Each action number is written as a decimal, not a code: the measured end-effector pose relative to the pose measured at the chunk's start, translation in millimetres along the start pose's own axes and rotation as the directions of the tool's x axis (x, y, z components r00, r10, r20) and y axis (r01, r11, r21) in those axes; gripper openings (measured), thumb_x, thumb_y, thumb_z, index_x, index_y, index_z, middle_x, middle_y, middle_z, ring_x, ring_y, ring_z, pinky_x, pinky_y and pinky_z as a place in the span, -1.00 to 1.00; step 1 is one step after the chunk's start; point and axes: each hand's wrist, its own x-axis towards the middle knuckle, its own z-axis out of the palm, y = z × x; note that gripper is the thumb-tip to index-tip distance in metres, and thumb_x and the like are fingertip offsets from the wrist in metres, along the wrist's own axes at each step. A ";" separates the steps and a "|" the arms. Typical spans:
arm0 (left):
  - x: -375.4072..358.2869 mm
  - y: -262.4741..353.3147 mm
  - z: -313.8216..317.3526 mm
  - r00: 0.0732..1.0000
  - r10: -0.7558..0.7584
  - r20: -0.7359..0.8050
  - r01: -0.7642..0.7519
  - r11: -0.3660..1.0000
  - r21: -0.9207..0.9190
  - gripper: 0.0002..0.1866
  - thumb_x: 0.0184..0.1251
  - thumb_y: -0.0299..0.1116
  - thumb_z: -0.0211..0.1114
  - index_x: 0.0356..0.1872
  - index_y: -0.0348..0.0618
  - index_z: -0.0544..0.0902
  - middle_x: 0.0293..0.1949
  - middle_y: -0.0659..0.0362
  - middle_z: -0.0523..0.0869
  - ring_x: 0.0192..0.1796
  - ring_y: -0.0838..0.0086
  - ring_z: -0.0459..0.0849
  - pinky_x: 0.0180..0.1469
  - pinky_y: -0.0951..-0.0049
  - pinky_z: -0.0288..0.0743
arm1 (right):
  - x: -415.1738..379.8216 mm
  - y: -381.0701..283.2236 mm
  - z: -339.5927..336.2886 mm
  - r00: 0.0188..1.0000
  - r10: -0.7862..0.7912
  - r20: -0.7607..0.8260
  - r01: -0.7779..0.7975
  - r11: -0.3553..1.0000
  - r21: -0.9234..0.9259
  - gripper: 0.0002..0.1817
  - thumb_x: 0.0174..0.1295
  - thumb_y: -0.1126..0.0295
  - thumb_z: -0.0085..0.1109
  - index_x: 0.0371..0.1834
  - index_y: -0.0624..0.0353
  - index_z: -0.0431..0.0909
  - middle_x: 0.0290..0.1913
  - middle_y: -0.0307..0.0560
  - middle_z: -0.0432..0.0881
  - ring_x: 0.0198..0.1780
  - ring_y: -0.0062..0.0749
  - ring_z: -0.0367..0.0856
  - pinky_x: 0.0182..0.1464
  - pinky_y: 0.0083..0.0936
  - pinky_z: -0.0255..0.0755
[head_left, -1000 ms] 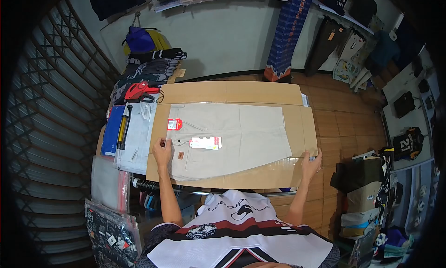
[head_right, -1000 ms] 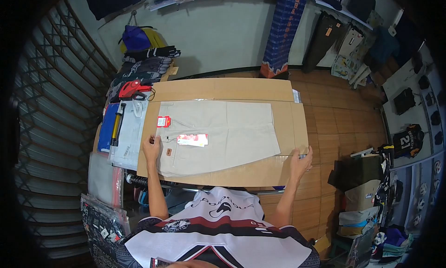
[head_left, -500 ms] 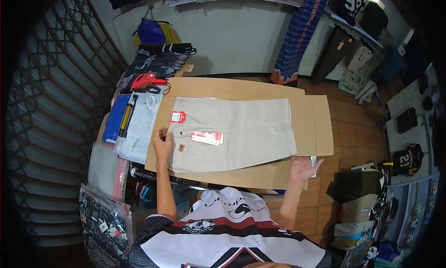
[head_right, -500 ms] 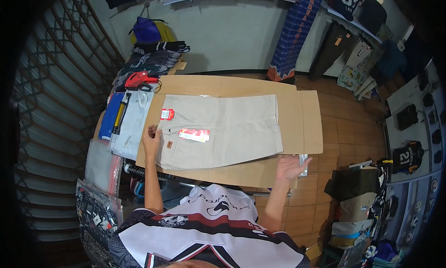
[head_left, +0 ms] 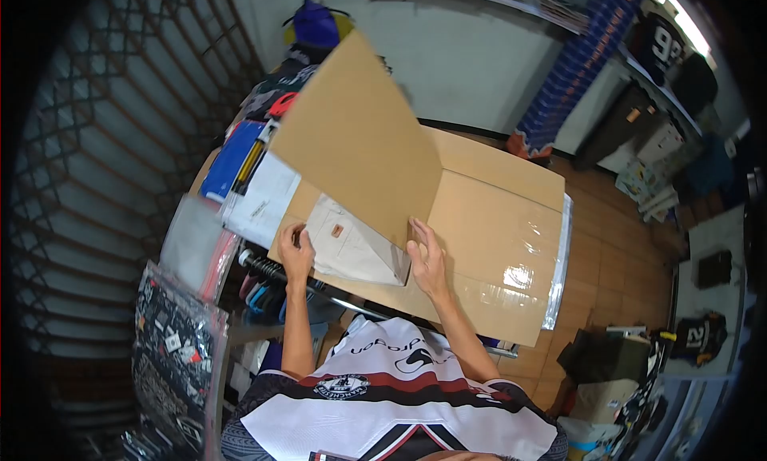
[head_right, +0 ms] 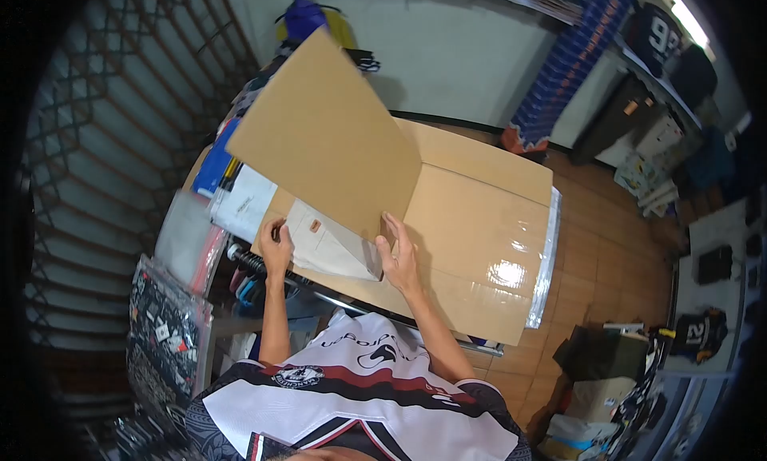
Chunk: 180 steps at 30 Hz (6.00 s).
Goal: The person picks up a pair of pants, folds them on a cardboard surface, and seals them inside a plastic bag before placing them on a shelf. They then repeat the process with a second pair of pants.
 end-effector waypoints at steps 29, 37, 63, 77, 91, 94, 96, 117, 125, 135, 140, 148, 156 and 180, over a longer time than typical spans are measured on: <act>-22.2 58.1 21.3 0.995 0.068 0.074 -0.082 0.973 0.214 -0.54 0.30 -0.37 0.41 0.22 -0.20 0.61 0.24 -0.07 0.58 0.35 -0.04 0.48 0.43 -0.08 0.26 | -58.4 9.5 -22.4 0.943 0.304 -0.132 -0.327 0.921 -0.213 -0.66 0.27 0.23 0.51 -0.43 0.34 0.71 -0.58 -0.06 0.69 -0.57 -0.53 0.58 -0.42 -0.47 0.49; -55.7 128.5 66.6 0.917 0.187 0.353 -0.216 0.975 0.043 -0.45 0.31 -0.39 0.45 0.30 -0.30 0.54 0.36 -0.33 0.44 0.42 -0.24 0.42 0.49 -0.06 0.29 | 47.7 0.7 -3.3 0.994 -0.078 -0.075 0.049 0.943 -0.328 -0.72 0.35 0.45 0.31 0.07 0.35 0.64 -0.06 0.26 0.80 -0.03 0.11 0.81 0.04 -0.16 0.66; 51.0 112.4 148.3 0.847 0.002 0.531 -0.272 0.861 0.430 0.09 0.30 0.40 0.32 0.59 -0.28 0.27 0.59 -0.22 0.23 0.66 -0.11 0.14 0.51 -0.65 -0.23 | -5.3 -1.2 -1.4 0.992 0.074 0.102 -0.032 0.930 -0.365 -0.43 0.46 0.09 0.27 0.30 0.36 0.55 0.18 0.28 0.70 0.24 0.18 0.61 0.34 -0.11 0.44; 52.4 100.6 154.3 0.826 0.167 0.539 -0.396 0.851 0.344 0.11 0.16 0.39 0.44 0.53 -0.28 0.37 0.58 -0.19 0.27 0.66 -0.05 0.13 0.53 -0.63 -0.27 | -29.0 47.9 -113.3 0.865 -0.005 -0.501 -0.380 0.645 -0.663 -0.54 0.34 0.32 0.34 0.28 0.19 0.59 0.33 0.08 0.62 0.41 0.03 0.46 0.44 0.00 0.29; 19.5 19.2 -21.0 0.990 0.139 -0.013 -0.138 0.987 0.080 -0.60 0.25 -0.37 0.53 0.08 -0.26 0.70 0.07 -0.05 0.76 0.16 0.00 0.69 0.24 0.09 0.53 | 15.1 80.2 -83.9 0.904 -0.023 -0.426 -0.399 0.307 -0.864 -0.43 0.44 0.04 0.19 0.48 -0.10 0.46 0.61 -0.05 0.34 0.60 -0.06 0.24 0.47 0.23 0.08; 26.2 -26.1 -74.5 0.986 0.014 -0.163 0.028 0.967 0.254 -0.63 0.30 -0.34 0.45 0.10 -0.17 0.68 0.06 -0.03 0.74 0.16 -0.02 0.66 0.24 0.04 0.48 | 25.7 93.1 -81.2 0.919 -0.035 -0.392 -0.373 0.242 -0.896 -0.38 0.49 -0.05 0.11 0.54 -0.11 0.39 0.64 -0.05 0.29 0.63 -0.05 0.20 0.49 0.27 0.07; 28.4 -62.5 -100.2 0.962 -0.058 -0.268 0.147 0.934 0.327 -0.63 0.33 -0.34 0.43 0.13 -0.13 0.67 0.10 0.01 0.73 0.20 0.01 0.65 0.27 -0.01 0.44 | 31.4 101.5 -80.4 0.926 -0.037 -0.376 -0.361 0.203 -0.910 -0.36 0.52 -0.10 0.06 0.57 -0.10 0.35 0.66 -0.04 0.27 0.64 -0.05 0.18 0.50 0.29 0.06; 51.4 -227.8 -179.4 0.811 -0.274 -0.517 0.524 0.732 0.435 -0.81 0.32 -0.33 0.44 -0.08 -0.01 0.81 -0.12 0.12 0.83 0.08 0.06 0.75 0.10 0.00 0.51 | 38.4 107.3 -80.0 0.920 -0.011 -0.392 -0.384 0.175 -0.907 -0.32 0.56 -0.19 -0.03 0.60 -0.08 0.33 0.67 -0.09 0.26 0.66 -0.07 0.16 0.53 0.27 0.03; 72.3 -222.2 -183.9 0.538 -0.265 -0.800 0.573 0.811 0.116 -0.81 0.50 -0.36 0.27 0.01 -0.20 0.62 -0.16 -0.13 0.79 -0.12 -0.16 0.76 -0.05 -0.07 0.56 | 39.7 103.7 -77.8 0.914 -0.023 -0.406 -0.398 0.152 -0.905 -0.35 0.55 -0.15 0.03 0.57 -0.08 0.38 0.64 -0.09 0.31 0.63 -0.09 0.21 0.53 0.20 0.08; 88.8 -117.4 -177.3 0.702 -0.140 -0.698 0.223 0.974 0.029 -0.71 0.38 -0.55 0.34 0.09 -0.33 0.67 -0.20 0.06 0.77 -0.24 0.41 0.74 -0.18 0.39 0.63 | 39.8 104.3 -78.0 0.911 -0.020 -0.411 -0.397 0.223 -0.890 -0.35 0.53 -0.15 0.04 0.54 -0.05 0.41 0.65 -0.10 0.31 0.65 -0.10 0.19 0.54 0.22 0.04; 94.0 -24.2 -138.8 0.890 -0.096 -0.445 0.098 0.995 -0.018 -0.72 0.33 -0.58 0.39 0.05 -0.31 0.72 -0.22 0.12 0.77 -0.27 0.53 0.71 -0.28 0.51 0.60 | 39.1 104.1 -78.3 0.909 -0.074 -0.411 -0.380 0.264 -0.887 -0.39 0.49 -0.07 0.15 0.49 -0.02 0.45 0.59 -0.02 0.38 0.61 -0.06 0.25 0.54 0.14 0.08; 50.2 143.7 -11.0 0.987 0.093 0.133 -0.059 0.969 -0.240 -0.69 0.32 -0.61 0.44 0.07 -0.27 0.75 -0.25 0.22 0.75 -0.22 0.62 0.70 -0.26 0.59 0.61 | 36.1 91.4 -92.7 0.902 0.048 -0.429 -0.253 0.865 -0.434 -0.29 0.25 0.25 0.50 0.45 0.16 0.46 0.44 0.13 0.54 0.44 0.03 0.51 0.40 -0.03 0.39; -61.2 268.2 107.9 0.691 0.430 0.580 -0.158 0.874 -0.460 -0.65 0.22 -0.64 0.46 0.05 -0.28 0.76 -0.19 0.06 0.79 -0.26 0.45 0.78 -0.24 0.50 0.67 | 18.9 -36.2 -143.2 0.949 -0.183 -0.258 0.054 0.897 -0.439 -0.24 0.20 0.45 0.49 0.52 0.08 0.42 0.38 0.15 0.58 0.38 0.11 0.58 0.35 -0.16 0.51; -175.1 342.1 296.1 0.243 0.581 0.777 -0.507 0.759 -0.409 -0.69 0.28 -0.62 0.22 0.05 -0.25 0.60 -0.11 -0.09 0.69 -0.03 -0.04 0.69 0.05 0.06 0.61 | -166.0 50.1 -393.8 0.355 -0.006 -0.935 -0.503 0.842 -0.196 -0.70 0.35 0.55 0.15 0.08 0.32 0.75 -0.18 0.17 0.85 -0.19 -0.21 0.85 -0.16 -0.38 0.65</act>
